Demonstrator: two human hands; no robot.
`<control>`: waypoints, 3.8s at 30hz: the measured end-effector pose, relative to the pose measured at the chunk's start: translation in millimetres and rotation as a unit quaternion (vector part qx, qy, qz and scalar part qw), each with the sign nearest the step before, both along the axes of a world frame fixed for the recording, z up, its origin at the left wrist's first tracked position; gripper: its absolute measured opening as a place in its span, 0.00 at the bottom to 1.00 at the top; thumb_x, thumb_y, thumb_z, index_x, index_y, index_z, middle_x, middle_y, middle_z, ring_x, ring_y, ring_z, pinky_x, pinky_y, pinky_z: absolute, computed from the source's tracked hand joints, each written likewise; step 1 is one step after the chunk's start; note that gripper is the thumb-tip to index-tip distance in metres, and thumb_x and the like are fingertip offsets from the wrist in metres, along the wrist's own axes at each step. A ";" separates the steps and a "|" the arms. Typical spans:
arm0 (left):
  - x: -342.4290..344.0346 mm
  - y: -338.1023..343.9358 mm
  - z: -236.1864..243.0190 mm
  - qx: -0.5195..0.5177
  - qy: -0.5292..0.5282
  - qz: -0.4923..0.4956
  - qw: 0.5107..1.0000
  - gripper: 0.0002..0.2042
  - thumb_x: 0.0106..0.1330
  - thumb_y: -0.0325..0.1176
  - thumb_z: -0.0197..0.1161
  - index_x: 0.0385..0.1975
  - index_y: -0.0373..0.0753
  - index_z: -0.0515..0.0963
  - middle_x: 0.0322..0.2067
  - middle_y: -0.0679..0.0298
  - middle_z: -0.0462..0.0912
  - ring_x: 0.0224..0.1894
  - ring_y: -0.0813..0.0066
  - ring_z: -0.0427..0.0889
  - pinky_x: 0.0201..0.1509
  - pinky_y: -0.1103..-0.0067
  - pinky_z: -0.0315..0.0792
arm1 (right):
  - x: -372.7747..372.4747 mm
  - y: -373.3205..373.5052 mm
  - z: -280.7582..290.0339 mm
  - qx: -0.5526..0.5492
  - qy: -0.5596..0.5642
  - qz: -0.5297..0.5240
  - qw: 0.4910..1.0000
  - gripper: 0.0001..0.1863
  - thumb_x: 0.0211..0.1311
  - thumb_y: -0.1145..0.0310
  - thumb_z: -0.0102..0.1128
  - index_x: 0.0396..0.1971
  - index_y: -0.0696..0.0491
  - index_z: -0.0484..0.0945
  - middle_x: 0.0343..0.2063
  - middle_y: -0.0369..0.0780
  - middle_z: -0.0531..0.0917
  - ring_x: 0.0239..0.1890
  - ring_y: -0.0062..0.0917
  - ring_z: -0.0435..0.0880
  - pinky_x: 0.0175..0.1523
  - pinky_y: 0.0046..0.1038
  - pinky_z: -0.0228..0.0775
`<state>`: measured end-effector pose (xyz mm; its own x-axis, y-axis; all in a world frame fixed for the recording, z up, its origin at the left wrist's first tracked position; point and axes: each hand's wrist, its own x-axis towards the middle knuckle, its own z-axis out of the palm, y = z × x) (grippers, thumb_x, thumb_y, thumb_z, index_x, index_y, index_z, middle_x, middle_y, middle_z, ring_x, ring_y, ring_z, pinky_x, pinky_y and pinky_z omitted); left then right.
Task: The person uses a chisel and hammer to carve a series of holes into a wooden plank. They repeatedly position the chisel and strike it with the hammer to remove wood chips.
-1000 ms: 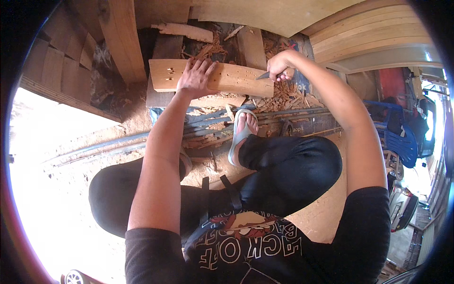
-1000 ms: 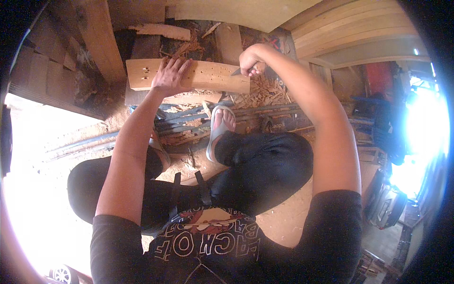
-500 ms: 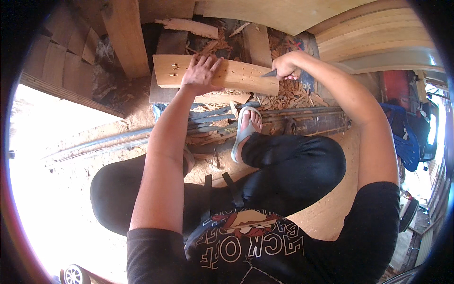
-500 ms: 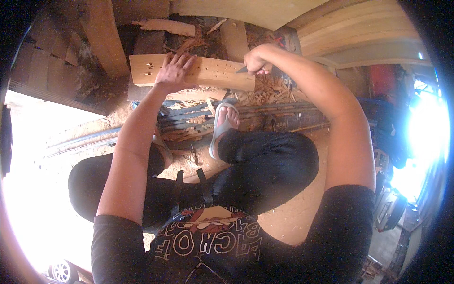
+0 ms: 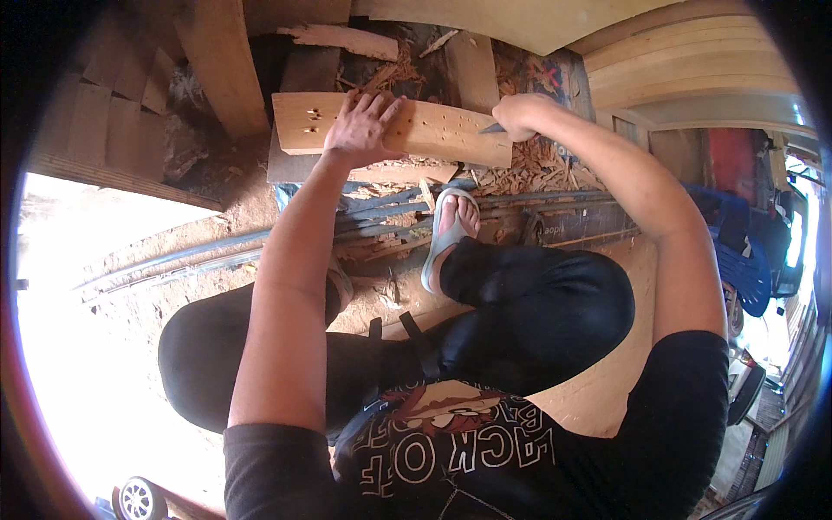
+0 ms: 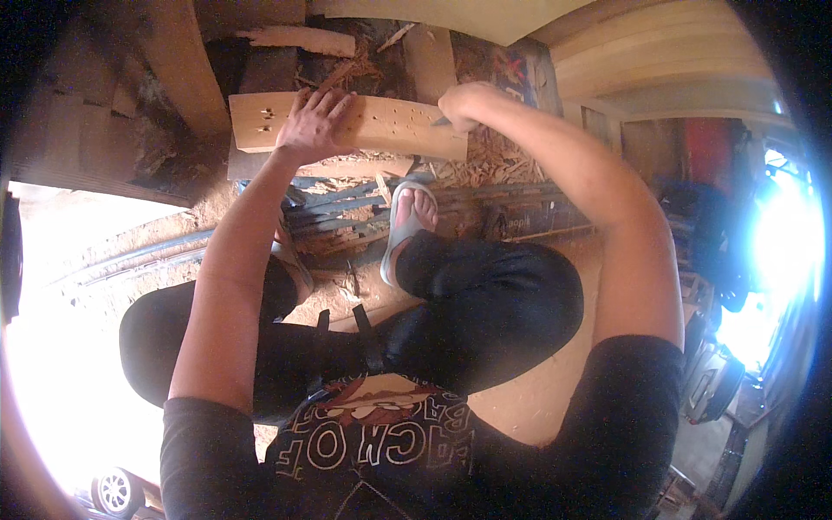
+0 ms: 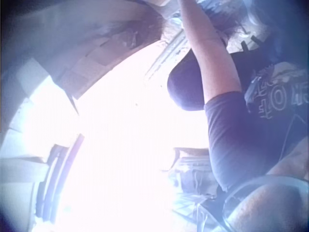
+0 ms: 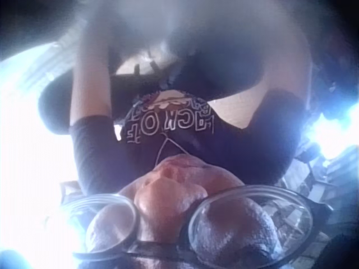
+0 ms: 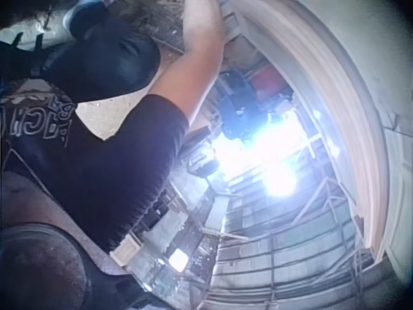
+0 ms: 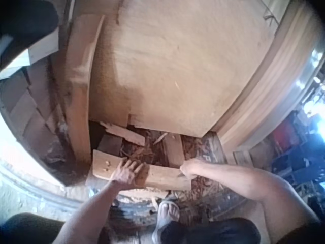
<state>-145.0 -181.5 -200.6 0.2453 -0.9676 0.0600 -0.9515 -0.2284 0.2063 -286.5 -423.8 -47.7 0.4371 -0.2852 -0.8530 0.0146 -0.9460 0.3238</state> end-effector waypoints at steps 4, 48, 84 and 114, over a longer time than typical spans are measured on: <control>-0.3 0.1 -1.5 -0.005 -0.001 0.006 1.000 0.55 0.55 0.70 0.72 0.80 0.49 0.58 0.72 0.61 0.67 0.77 0.60 0.62 0.85 0.53 0.46 | -23.5 -16.3 -1.2 0.032 -0.057 -0.026 0.998 0.15 0.57 0.75 0.63 0.43 0.61 0.89 0.48 0.53 0.89 0.49 0.48 0.90 0.51 0.46 0.83; -1.7 -0.4 -4.8 -0.016 -0.004 0.011 1.000 0.55 0.55 0.70 0.72 0.80 0.50 0.58 0.73 0.60 0.67 0.76 0.59 0.63 0.84 0.54 0.49 | -73.3 -103.8 -38.5 0.322 0.050 -0.547 0.771 0.15 0.66 0.70 0.67 0.49 0.46 0.74 0.20 0.26 0.70 0.14 0.11 0.67 0.18 0.21 0.61; -1.5 -1.3 -0.1 0.001 -0.009 0.012 1.000 0.55 0.54 0.67 0.74 0.80 0.50 0.59 0.73 0.61 0.68 0.76 0.60 0.63 0.83 0.54 0.51 | -35.8 -1.6 28.2 -0.042 -0.214 0.209 0.953 0.11 0.66 0.72 0.63 0.46 0.52 0.86 0.35 0.43 0.91 0.39 0.36 0.93 0.40 0.37 0.87; -4.1 -2.2 4.5 0.030 -0.010 0.022 0.999 0.57 0.54 0.71 0.73 0.82 0.54 0.55 0.75 0.59 0.65 0.79 0.59 0.61 0.85 0.53 0.47 | -159.6 28.8 0.5 0.187 -0.401 -0.224 0.868 0.29 0.67 0.72 0.63 0.69 0.44 0.79 0.34 0.54 0.88 0.30 0.43 0.88 0.43 0.41 0.81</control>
<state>-149.1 -183.7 -196.1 0.2870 -0.9579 0.0079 -0.9441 -0.2815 0.1715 -446.1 -395.0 -47.3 0.8506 -0.3482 -0.3940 -0.4696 -0.8402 -0.2713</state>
